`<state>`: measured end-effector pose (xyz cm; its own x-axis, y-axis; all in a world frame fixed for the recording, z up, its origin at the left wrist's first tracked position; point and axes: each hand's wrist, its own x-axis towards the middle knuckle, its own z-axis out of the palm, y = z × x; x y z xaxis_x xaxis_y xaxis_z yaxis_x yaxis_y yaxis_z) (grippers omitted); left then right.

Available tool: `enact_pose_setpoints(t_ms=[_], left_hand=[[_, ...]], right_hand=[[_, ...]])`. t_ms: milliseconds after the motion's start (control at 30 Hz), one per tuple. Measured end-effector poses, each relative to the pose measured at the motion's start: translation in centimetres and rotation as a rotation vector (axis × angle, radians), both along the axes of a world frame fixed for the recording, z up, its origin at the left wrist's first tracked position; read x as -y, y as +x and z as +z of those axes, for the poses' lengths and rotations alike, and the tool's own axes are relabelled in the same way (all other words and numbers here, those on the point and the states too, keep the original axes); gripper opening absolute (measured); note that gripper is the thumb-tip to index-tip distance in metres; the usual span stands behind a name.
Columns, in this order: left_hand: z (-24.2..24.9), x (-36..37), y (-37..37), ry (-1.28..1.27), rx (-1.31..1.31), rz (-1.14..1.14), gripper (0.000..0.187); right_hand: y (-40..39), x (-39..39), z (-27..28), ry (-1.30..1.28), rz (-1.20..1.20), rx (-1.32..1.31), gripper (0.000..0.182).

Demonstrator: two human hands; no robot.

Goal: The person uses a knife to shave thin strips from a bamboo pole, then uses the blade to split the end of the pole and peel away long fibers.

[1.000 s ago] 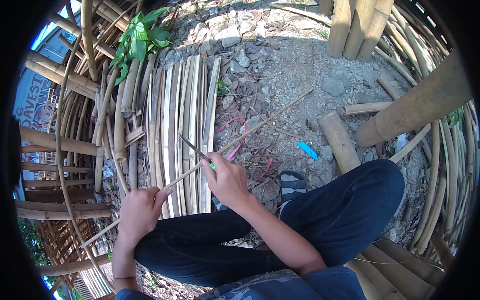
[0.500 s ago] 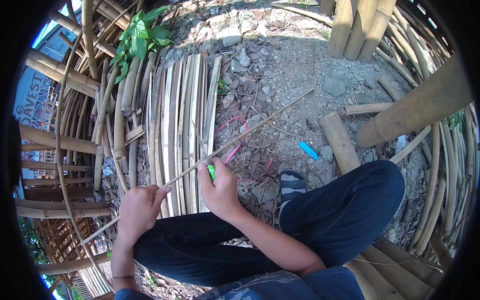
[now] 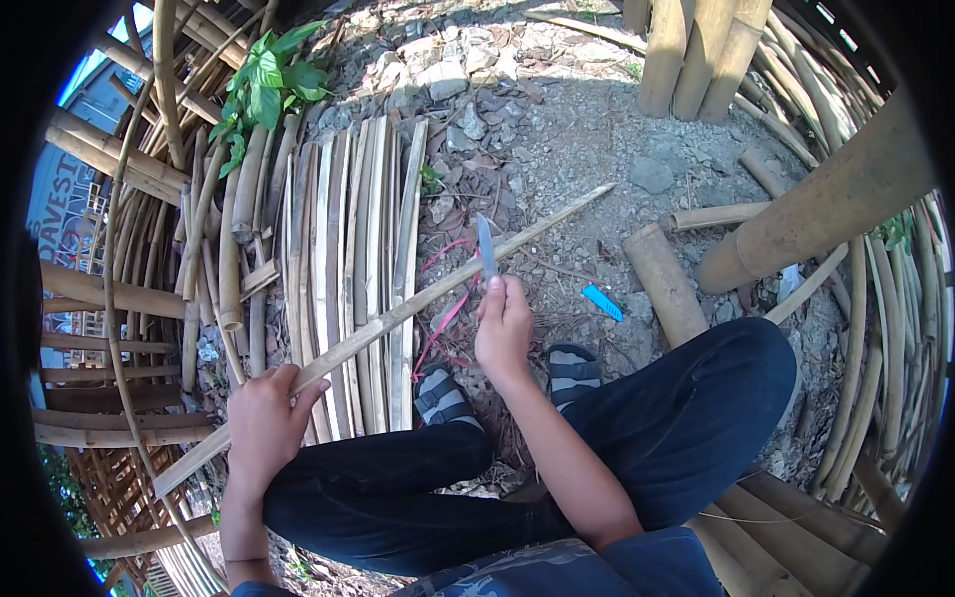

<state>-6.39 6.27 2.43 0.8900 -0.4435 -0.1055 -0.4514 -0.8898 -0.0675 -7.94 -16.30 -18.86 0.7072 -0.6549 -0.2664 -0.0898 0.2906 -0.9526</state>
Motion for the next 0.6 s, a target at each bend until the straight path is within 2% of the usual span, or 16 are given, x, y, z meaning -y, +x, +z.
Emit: enact_pose_setpoints(t_ms=[67,100,133,200,367,600], left_hand=[[0.0,-0.1,0.1,-0.022,0.011,-0.014,0.041],[0.0,-0.2,0.3,-0.015,0.044,-0.027,0.040],[-0.1,-0.2,0.3,-0.011,0.077,-0.038,0.039],[-0.1,-0.1,0.4,-0.039,0.107,-0.062,0.039],[0.0,-0.2,0.4,-0.028,0.118,-0.054,0.042],[-0.2,0.3,0.9,-0.005,0.139,-0.017,0.044]], right_hand=[[0.4,2.5,-1.6,-0.319,0.026,-0.170,0.035],[0.5,3.8,-2.1,-0.311,0.090,-0.339,0.039],[1.1,4.6,-3.7,-0.321,0.080,-0.346,0.039],[2.3,6.2,-6.2,-0.365,-0.065,-0.499,0.045],[4.5,9.8,-9.8,-0.336,-0.068,-0.641,0.053],[5.1,10.2,-9.7,-0.327,-0.031,-0.569,0.052]])
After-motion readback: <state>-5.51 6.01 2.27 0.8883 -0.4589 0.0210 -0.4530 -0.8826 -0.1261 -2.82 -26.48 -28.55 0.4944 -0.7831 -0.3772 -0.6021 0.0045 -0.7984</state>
